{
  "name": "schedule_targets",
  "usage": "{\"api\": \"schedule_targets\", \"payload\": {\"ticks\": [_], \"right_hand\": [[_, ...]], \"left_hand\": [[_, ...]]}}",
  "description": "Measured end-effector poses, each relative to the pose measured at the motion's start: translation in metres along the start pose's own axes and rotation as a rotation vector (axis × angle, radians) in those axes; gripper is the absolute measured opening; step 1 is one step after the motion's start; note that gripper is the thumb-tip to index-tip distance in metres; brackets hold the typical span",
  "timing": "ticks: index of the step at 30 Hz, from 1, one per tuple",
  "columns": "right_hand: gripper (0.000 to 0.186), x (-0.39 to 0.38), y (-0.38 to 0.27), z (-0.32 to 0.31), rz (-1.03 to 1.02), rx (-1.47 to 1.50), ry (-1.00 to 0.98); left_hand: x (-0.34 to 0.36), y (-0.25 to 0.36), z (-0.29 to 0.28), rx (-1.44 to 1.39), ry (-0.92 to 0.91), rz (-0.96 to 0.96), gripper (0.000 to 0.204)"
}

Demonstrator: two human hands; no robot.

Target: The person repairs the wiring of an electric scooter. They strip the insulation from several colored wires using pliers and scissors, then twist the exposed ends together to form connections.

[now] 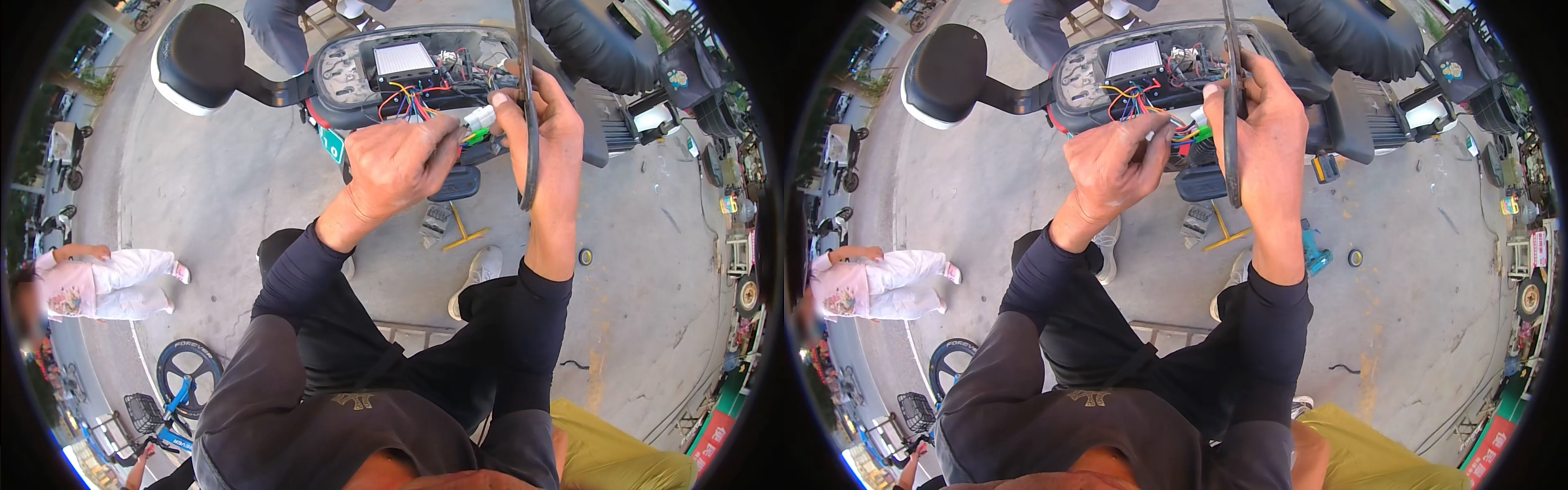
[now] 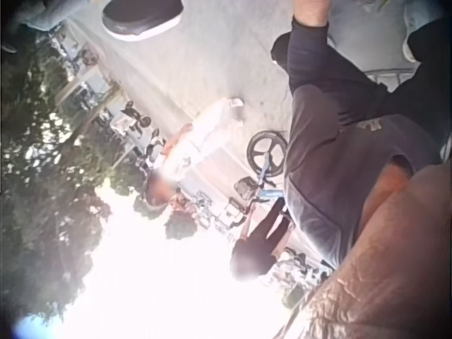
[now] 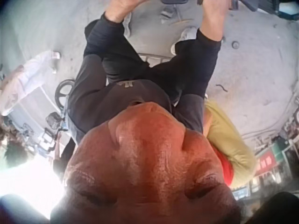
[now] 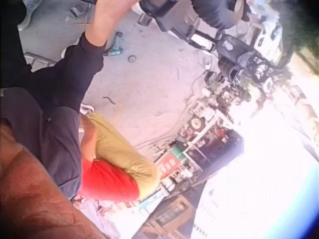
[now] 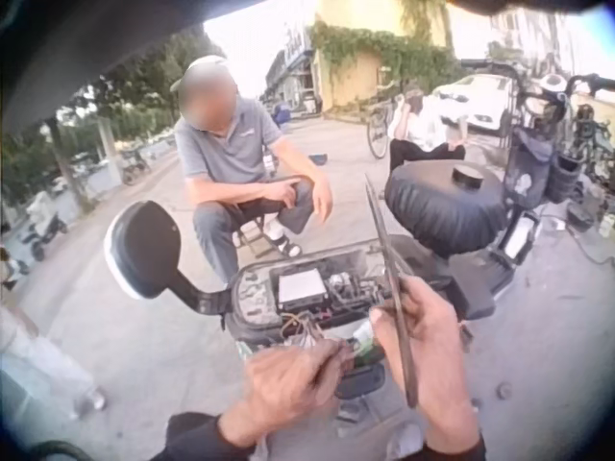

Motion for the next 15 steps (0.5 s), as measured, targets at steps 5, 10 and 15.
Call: {"api": "schedule_targets", "payload": {"ticks": [5,10,15], "right_hand": [[0.033,0.001,0.011,0.001,-0.085,-0.055,0.032],[0.034,-0.015,0.017,0.000,-0.017,-0.055,0.060],[0.038,-0.042,0.034,-0.007,-0.047,0.051,0.070]], "left_hand": [[-0.002,-0.024,0.012,0.038,-0.013,-0.218,0.034],[0.007,-0.013,0.017,0.149,0.048,-0.063,0.032],[-0.004,-0.001,0.027,0.234,-0.071,0.085,0.045]]}}
Point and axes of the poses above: each hand's wrist, its own x-axis towards the middle knuckle, its own z-axis out of the palm, y = z × x, the point moved 10 cm from there along x, towards the middle knuckle, and after that the axes turned 1 degree about -y, right-handed, at the moved point
